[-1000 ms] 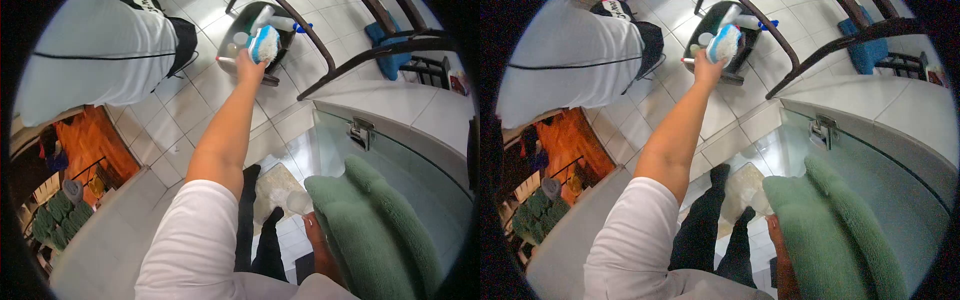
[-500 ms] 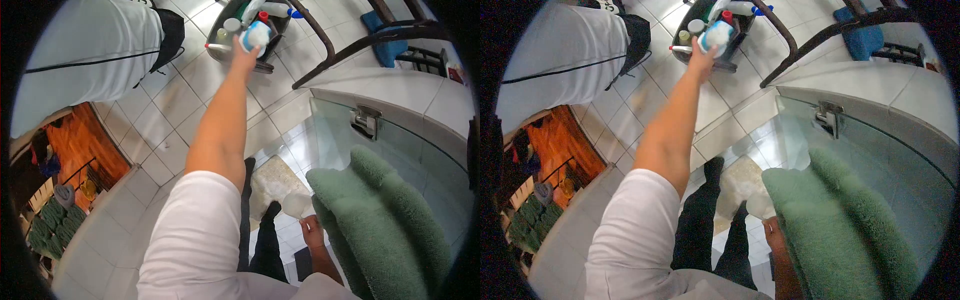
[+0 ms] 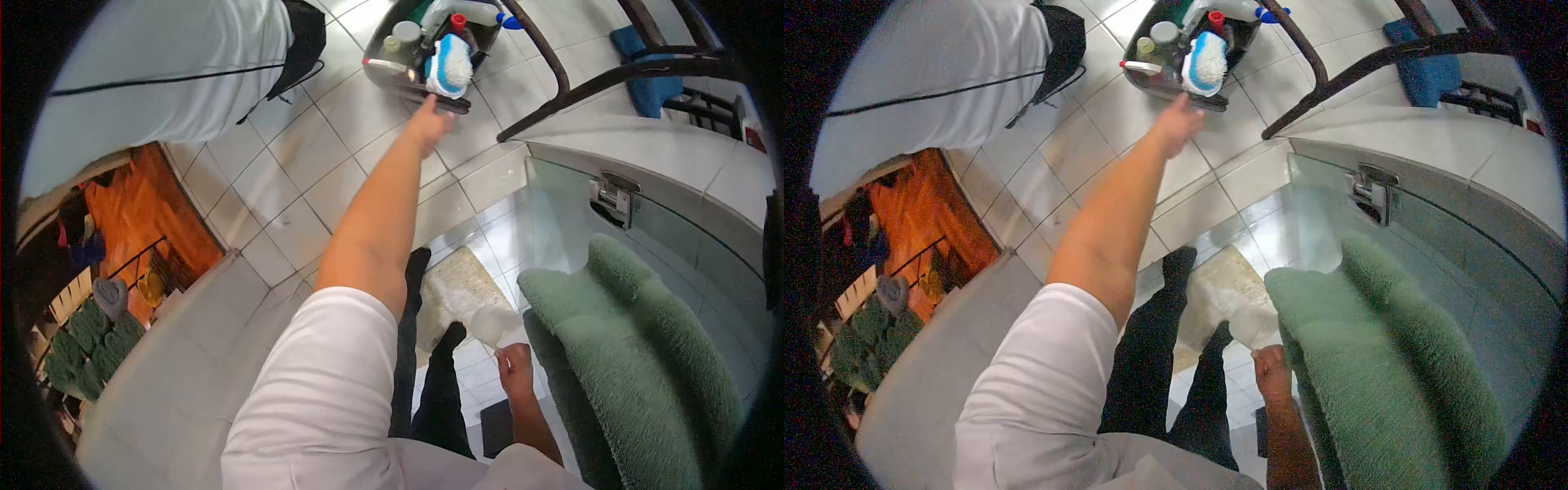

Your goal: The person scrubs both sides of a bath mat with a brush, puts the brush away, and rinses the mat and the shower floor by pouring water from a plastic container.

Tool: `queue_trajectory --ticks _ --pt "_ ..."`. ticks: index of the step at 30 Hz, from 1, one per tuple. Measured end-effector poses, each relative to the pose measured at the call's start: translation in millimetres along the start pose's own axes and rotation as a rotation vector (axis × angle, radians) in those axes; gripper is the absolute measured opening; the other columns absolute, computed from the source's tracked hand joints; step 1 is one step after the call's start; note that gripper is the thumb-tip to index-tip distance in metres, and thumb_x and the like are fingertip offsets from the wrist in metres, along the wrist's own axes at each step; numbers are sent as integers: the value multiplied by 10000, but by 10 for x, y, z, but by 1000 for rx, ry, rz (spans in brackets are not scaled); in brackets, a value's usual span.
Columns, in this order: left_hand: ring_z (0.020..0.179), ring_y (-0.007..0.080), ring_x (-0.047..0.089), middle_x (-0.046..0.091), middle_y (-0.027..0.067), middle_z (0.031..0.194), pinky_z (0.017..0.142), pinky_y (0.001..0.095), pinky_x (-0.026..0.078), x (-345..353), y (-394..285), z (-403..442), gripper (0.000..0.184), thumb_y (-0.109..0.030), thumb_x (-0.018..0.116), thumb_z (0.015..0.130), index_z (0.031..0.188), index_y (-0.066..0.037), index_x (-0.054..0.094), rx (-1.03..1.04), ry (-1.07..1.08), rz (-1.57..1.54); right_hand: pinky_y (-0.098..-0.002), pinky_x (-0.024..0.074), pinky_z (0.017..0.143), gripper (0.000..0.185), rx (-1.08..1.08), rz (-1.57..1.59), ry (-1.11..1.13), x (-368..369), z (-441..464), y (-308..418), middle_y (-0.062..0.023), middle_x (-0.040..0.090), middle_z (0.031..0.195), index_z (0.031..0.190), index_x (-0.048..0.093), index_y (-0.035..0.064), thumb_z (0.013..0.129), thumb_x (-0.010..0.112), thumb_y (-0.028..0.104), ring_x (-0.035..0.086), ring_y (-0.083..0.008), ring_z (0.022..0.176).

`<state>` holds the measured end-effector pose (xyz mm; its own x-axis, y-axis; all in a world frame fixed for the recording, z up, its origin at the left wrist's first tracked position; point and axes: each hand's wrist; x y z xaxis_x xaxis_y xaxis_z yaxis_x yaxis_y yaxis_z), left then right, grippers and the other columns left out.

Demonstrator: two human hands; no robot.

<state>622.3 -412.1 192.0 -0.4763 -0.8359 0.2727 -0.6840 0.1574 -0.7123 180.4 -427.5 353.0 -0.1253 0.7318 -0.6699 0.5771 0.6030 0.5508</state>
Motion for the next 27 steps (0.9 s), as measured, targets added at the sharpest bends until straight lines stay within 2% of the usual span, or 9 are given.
queue_trajectory --ticks 2,4,8,10,14,16,20,22,27 --pt "1012 244 444 256 130 1325 843 345 371 50 213 -162 669 -87 524 773 1318 -84 136 -81 3 58 -395 398 701 94 -41 -33 4 2 36 39 -115 505 776 735 507 33 734 556 113 476 -308 767" --pt "1027 250 437 258 131 1328 854 341 361 52 514 -360 665 -115 533 773 1317 -94 152 -128 38 272 -389 397 702 83 -84 -61 3 33 66 86 -110 506 766 724 514 34 721 563 101 474 -305 766" --pt "1104 248 409 311 113 1307 886 351 360 -3 1062 -1101 625 -115 534 765 1306 -141 222 -138 155 549 -384 390 727 57 -107 -84 -5 102 18 195 -105 510 753 713 527 35 702 572 70 470 -301 786" --pt "1142 254 377 347 115 1284 897 359 357 -72 1136 -1592 605 -115 530 765 1297 -133 243 -250 125 498 -389 378 712 68 -132 -23 -33 148 -38 200 -99 498 730 707 539 47 657 581 31 457 -298 769" --pt "1131 256 386 368 135 1264 889 349 362 -504 1715 -2399 550 -119 517 771 1274 -127 296 -347 -98 303 -386 379 718 79 -197 -51 -4 186 -243 126 -97 500 728 703 536 47 645 583 21 455 -298 773" --pt "1107 250 408 388 146 1243 847 326 383 -688 1810 -2847 526 -119 510 771 1260 -117 317 -389 -229 357 -379 397 735 83 -238 -44 74 165 -340 121 -111 503 781 737 523 38 676 576 57 457 -303 826" --pt "1063 241 437 421 156 1208 771 313 397 -1190 2350 -3601 476 -114 502 772 1227 -112 362 -435 -345 487 -380 397 732 84 -261 -87 55 165 -721 16 -112 500 781 733 518 35 679 575 67 455 -306 825" --pt "1021 228 457 452 151 1172 750 316 407 -1238 2485 -3956 469 -108 496 774 1225 -115 368 -433 -436 435 -383 398 724 85 -287 -82 30 136 -937 -49 -111 499 777 715 510 34 682 576 75 452 -308 820" --pt "1013 224 461 475 140 1140 765 327 410 -1156 2587 -4575 458 -109 498 776 1217 -97 377 -389 -488 464 -370 407 676 91 -346 -153 16 58 -1403 -260 -102 491 745 683 515 48 670 601 74 458 -299 782"
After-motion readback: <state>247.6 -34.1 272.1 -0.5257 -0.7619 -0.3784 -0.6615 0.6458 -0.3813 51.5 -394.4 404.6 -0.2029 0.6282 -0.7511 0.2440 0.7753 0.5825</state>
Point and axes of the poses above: each hand's wrist, its own z-axis towards the middle knuckle, its own x-axis out of the palm, y = z × x
